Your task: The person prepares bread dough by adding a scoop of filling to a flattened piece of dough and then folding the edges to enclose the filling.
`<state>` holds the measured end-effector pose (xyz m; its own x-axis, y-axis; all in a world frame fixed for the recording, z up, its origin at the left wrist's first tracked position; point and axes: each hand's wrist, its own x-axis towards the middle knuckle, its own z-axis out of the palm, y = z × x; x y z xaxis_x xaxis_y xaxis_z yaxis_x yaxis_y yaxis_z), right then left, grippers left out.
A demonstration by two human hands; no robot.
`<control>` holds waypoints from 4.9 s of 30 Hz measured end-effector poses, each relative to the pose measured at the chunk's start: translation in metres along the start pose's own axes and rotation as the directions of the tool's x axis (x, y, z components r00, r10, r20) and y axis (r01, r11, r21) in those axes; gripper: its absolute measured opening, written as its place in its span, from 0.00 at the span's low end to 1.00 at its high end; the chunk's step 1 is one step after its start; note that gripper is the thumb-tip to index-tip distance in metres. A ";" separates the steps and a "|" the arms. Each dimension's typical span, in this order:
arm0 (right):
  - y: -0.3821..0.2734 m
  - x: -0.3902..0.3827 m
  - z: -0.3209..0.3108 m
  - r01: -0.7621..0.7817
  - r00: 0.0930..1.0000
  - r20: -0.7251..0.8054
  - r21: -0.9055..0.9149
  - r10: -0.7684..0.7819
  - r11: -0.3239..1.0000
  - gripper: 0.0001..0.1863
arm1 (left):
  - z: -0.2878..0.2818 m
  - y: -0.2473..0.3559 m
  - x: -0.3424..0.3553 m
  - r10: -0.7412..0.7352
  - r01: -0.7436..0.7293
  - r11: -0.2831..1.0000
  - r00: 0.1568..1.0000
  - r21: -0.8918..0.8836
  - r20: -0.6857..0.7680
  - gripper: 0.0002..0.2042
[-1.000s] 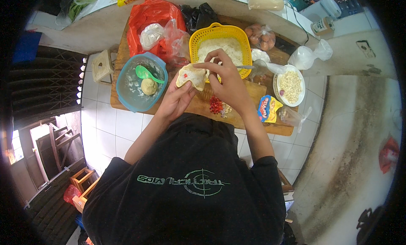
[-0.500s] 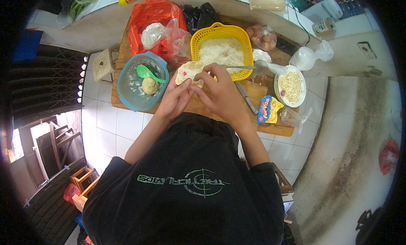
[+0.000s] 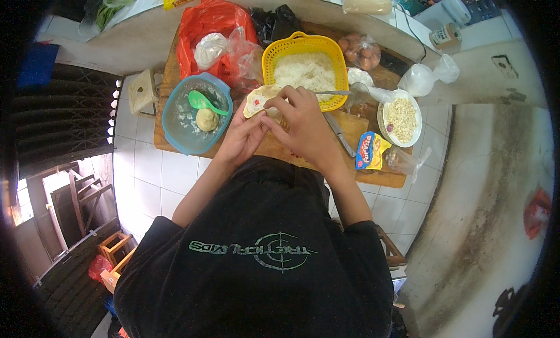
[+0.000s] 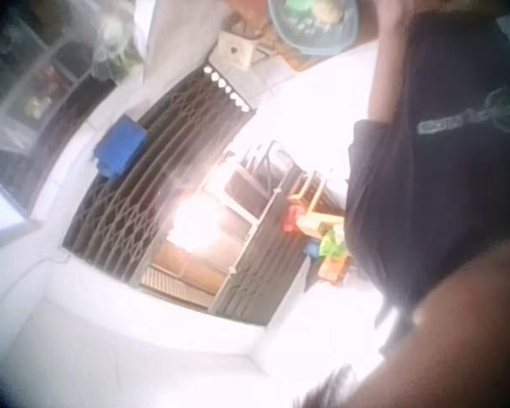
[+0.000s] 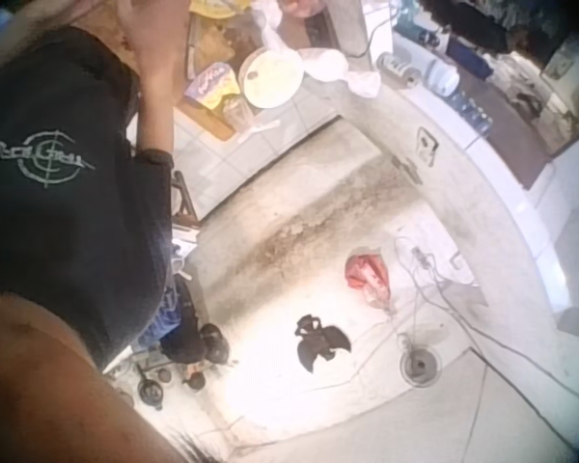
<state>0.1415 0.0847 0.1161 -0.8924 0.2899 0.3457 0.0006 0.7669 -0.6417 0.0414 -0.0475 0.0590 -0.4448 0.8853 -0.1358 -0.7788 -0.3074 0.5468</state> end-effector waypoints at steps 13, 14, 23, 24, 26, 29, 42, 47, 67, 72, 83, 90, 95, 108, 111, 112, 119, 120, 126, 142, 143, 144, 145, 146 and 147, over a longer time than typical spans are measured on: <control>-0.003 -0.002 0.009 -0.002 1.000 0.022 -0.199 0.006 0.980 0.12 | 0.003 0.000 0.002 -0.017 0.017 1.000 1.000 -0.026 0.000 0.23; -0.002 -0.002 0.011 -0.004 1.000 0.016 -0.193 0.008 0.981 0.11 | 0.002 0.000 0.002 -0.014 0.014 0.999 1.000 -0.031 0.002 0.23; 0.002 -0.001 0.024 -0.008 0.997 -0.081 0.010 0.009 1.000 0.08 | -0.009 -0.004 -0.001 -0.009 0.008 0.997 1.000 -0.072 -0.014 0.23; 0.001 0.000 0.024 -0.018 0.995 -0.095 0.046 0.022 0.999 0.08 | -0.011 -0.004 -0.001 -0.007 0.006 0.997 1.000 -0.082 -0.016 0.23; 0.000 0.000 0.023 -0.040 0.992 -0.113 0.105 0.052 0.994 0.08 | -0.013 -0.005 0.000 -0.006 0.005 0.997 1.000 -0.079 -0.022 0.23; 0.000 0.000 0.021 -0.081 0.988 -0.116 0.176 0.103 0.981 0.08 | -0.014 -0.005 0.000 -0.002 0.001 1.000 0.999 -0.023 -0.042 0.24; -0.002 0.004 0.019 -0.169 0.975 -0.092 0.286 0.203 0.943 0.07 | -0.014 -0.005 0.001 0.023 -0.021 0.999 0.998 0.038 -0.054 0.17; 0.000 0.006 0.022 -0.156 0.975 -0.121 0.236 0.189 0.959 0.06 | -0.013 -0.005 0.001 0.029 -0.027 0.999 0.998 0.032 -0.059 0.16; 0.000 0.012 0.025 -0.215 0.955 -0.143 0.278 0.261 0.936 0.08 | -0.011 -0.006 0.000 0.025 -0.019 0.996 0.997 0.084 -0.068 0.14; 0.004 0.010 0.024 -0.195 0.966 -0.111 0.270 0.232 0.943 0.08 | -0.016 -0.007 0.000 0.024 -0.021 0.998 0.999 0.057 -0.046 0.11; 0.010 0.008 0.027 -0.177 0.970 -0.118 0.251 0.211 0.952 0.06 | -0.011 -0.007 0.002 0.024 -0.015 0.995 0.996 0.101 -0.087 0.11; 0.007 0.009 0.023 -0.186 0.971 -0.098 0.263 0.218 0.947 0.06 | -0.014 -0.008 0.002 0.003 0.004 0.997 0.996 0.079 -0.089 0.11; 0.007 0.010 0.021 -0.186 0.973 -0.080 0.275 0.216 0.943 0.06 | -0.014 -0.008 0.003 0.003 0.003 0.997 0.997 0.072 -0.078 0.09; 0.013 0.009 0.010 -0.204 0.978 0.017 0.307 0.209 0.930 0.08 | -0.010 -0.007 0.004 -0.015 0.021 0.992 0.999 0.121 -0.052 0.12; 0.013 0.009 0.011 -0.231 0.971 0.015 0.308 0.239 0.923 0.08 | -0.006 -0.008 0.002 -0.008 0.019 0.986 0.998 0.167 -0.070 0.13; 0.013 0.009 0.011 -0.241 0.968 0.015 0.311 0.249 0.919 0.08 | -0.005 -0.008 0.001 -0.003 0.018 0.981 0.997 0.195 -0.078 0.15; 0.015 0.006 0.012 -0.269 0.960 0.011 0.303 0.279 0.914 0.07 | -0.014 -0.012 0.002 -0.046 0.073 0.976 0.990 0.204 -0.133 0.17; 0.017 0.005 0.013 -0.263 0.962 0.007 0.300 0.274 0.917 0.07 | -0.015 -0.013 0.003 -0.044 0.069 0.977 0.991 0.204 -0.126 0.17; 0.013 0.005 0.010 -0.248 0.968 0.031 0.269 0.249 0.931 0.09 | -0.016 -0.013 0.001 -0.027 0.070 0.932 0.992 0.355 -0.127 0.17; 0.007 0.006 0.011 -0.306 0.950 0.056 0.354 0.306 0.884 0.09 | -0.013 -0.014 -0.001 -0.044 0.081 0.960 0.989 0.267 -0.142 0.14; 0.008 0.006 0.012 -0.295 0.954 0.055 0.361 0.296 0.885 0.09 | -0.013 -0.014 -0.001 -0.033 0.069 0.961 0.990 0.268 -0.138 0.14; 0.009 0.005 0.013 -0.284 0.957 0.053 0.367 0.285 0.886 0.10 | -0.012 -0.014 -0.001 -0.021 0.057 0.961 0.991 0.269 -0.134 0.14; 0.010 0.005 0.014 -0.273 0.960 0.052 0.373 0.274 0.887 0.10 | -0.011 -0.013 -0.001 -0.010 0.045 0.962 0.992 0.270 -0.129 0.14; 0.010 0.005 0.013 -0.273 0.960 0.054 0.374 0.273 0.886 0.10 | -0.009 -0.012 -0.001 -0.010 0.052 0.957 0.989 0.284 -0.147 0.14; 0.009 0.005 0.013 -0.274 0.960 0.056 0.374 0.273 0.886 0.10 | -0.008 -0.011 -0.001 -0.011 0.060 0.952 0.986 0.299 -0.164 0.14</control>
<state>0.1313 0.0859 0.1029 -0.8822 0.4558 0.1181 0.0763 0.3859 -0.9194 0.0472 -0.0479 0.0469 -0.5030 0.8192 -0.2755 -0.6363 -0.1353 0.7595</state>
